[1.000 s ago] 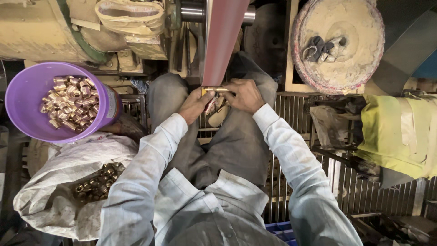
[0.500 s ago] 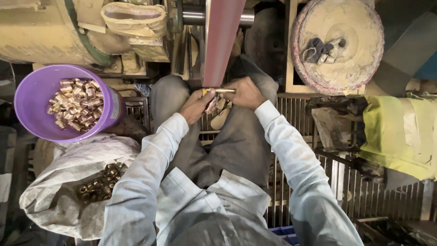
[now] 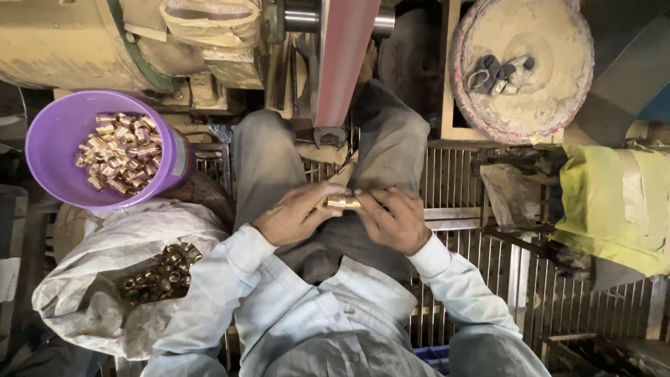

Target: The person sits on a metal grate floor and repeatedly polishes small brass-colored cylindrical parts against a vertical belt sander. They pick parts from a white sack, press them against the moving belt, and place finished pieces into a purple bucket.

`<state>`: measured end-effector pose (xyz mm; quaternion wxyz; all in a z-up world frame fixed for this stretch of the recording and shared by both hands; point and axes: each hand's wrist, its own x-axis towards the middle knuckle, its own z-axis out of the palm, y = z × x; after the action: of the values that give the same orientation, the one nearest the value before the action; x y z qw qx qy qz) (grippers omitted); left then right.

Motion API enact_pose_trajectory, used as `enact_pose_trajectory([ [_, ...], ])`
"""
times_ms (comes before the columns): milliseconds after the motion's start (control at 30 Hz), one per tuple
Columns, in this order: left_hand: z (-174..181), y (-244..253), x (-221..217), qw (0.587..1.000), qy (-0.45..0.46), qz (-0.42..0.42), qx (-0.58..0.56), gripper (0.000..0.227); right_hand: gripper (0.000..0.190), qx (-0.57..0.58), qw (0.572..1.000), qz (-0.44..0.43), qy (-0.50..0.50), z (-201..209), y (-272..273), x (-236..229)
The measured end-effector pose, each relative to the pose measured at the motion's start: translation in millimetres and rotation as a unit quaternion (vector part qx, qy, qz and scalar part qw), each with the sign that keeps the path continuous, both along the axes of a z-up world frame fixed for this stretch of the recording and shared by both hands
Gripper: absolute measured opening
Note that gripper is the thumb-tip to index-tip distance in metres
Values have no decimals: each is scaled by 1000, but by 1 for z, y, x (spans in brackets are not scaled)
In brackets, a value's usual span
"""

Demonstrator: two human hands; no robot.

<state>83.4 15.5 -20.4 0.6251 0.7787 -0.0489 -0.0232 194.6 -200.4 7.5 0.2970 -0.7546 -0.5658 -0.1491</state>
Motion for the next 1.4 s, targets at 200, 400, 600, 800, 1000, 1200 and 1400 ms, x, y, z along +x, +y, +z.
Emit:
enact_pose_trajectory([
  [200,-4,7,4,999,13,-32,24,41,26,-58,865,92,490,-19,-14,15],
  [400,-33,7,13,992,121,-26,-5,35,26,-212,701,19,680,-39,-8,38],
  [600,-91,6,35,944,218,33,-247,32,28,-76,960,11,270,-64,12,48],
  [800,-130,12,62,959,190,74,-195,24,26,-107,983,21,148,-91,32,84],
  [1000,-145,11,77,916,214,115,-320,29,22,-138,969,37,201,-104,43,108],
  [1200,-162,7,84,900,235,142,-340,22,18,-156,969,42,189,-112,54,117],
  [1400,-169,4,85,888,238,145,-366,18,21,-164,954,53,246,-110,57,122],
])
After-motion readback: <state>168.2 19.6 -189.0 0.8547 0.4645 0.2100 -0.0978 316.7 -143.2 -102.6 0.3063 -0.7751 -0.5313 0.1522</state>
